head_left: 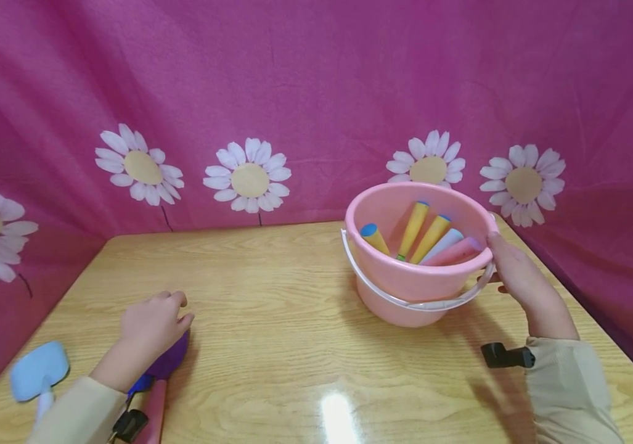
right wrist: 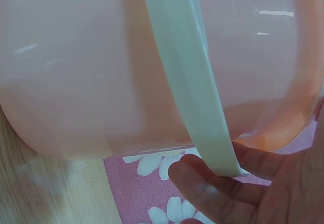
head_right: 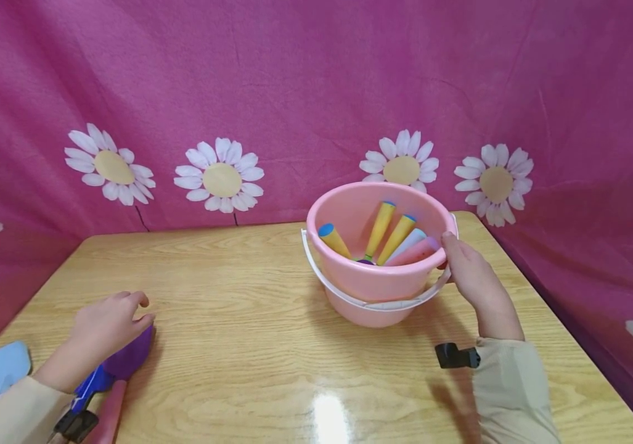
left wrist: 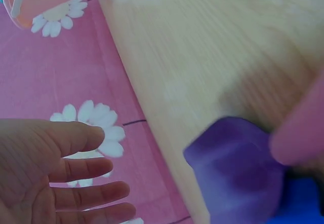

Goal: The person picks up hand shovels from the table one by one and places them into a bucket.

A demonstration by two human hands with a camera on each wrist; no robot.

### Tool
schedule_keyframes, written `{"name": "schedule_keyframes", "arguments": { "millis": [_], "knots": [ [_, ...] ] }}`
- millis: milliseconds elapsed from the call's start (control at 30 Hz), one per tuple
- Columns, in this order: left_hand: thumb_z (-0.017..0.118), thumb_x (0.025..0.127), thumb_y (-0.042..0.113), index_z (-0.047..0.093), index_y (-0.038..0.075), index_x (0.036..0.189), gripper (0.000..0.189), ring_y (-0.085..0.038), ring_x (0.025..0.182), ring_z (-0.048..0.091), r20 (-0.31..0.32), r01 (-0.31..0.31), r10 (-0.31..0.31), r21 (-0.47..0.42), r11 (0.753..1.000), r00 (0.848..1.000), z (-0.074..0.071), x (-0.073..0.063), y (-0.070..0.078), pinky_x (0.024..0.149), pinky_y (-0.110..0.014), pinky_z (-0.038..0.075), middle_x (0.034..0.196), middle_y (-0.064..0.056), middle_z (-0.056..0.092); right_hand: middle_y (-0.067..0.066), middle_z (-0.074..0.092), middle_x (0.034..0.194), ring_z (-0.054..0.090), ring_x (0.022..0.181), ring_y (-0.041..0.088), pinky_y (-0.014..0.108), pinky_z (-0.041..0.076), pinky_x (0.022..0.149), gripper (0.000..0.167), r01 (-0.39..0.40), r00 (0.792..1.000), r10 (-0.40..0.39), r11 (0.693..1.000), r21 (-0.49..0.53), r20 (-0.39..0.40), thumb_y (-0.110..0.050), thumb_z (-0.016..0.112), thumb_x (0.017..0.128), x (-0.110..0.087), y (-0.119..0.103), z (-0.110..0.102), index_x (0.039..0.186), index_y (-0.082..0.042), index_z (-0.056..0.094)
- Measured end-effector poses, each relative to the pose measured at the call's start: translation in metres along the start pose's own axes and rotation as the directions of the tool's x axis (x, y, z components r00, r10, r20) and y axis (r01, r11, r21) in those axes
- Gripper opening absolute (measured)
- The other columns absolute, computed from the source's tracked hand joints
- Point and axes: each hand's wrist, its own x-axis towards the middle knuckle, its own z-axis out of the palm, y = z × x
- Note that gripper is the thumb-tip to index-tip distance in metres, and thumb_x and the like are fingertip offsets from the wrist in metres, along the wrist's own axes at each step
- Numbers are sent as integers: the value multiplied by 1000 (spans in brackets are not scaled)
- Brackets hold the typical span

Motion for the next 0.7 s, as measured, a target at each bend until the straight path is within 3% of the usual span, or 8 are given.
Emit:
{"name": "schedule_keyframes", "arguments": {
  "millis": [200,333,433,500,700],
  "knots": [
    [66,77,21,59,2,93,27,-38,67,58,98,62,-59,-28,998,993,1,-12,-16,47,-45,41,87,-19,59,28,42,113,50,94,41,35,40,61,71,3,1000,-3,1000,-5,-6,-52,7,92,1,-2,-1,121,5,38],
    [68,75,20,58,1,92,27,-41,71,57,90,64,-59,-48,997,994,2,-20,-27,51,-49,42,86,-21,59,24,46,103,52,89,38,34,39,60,67,16,1000,-16,1000,-7,-14,-51,8,93,1,-3,-2,108,4,42],
    [67,75,19,58,-1,92,28,-39,71,58,97,74,-68,-62,995,993,2,-26,-37,52,-48,42,86,-22,59,25,46,101,52,88,38,34,39,60,66,24,1000,-24,1000,-10,-15,-50,7,93,1,-5,-4,107,4,42],
    [66,77,20,57,-3,94,30,-38,72,58,122,89,-81,-64,994,989,2,-29,-44,53,-48,42,89,-24,59,26,45,104,51,90,40,34,39,60,68,22,1000,-22,1000,-15,-12,-50,7,93,1,-6,-5,114,5,41],
    [62,80,30,53,-5,101,42,-39,73,57,260,177,-156,-59,982,953,8,-42,-65,51,-47,42,91,-28,58,29,41,114,50,94,43,36,39,61,72,9,1000,-9,1000,-25,-7,-51,5,93,2,-6,-5,130,6,31]
  ]
}}
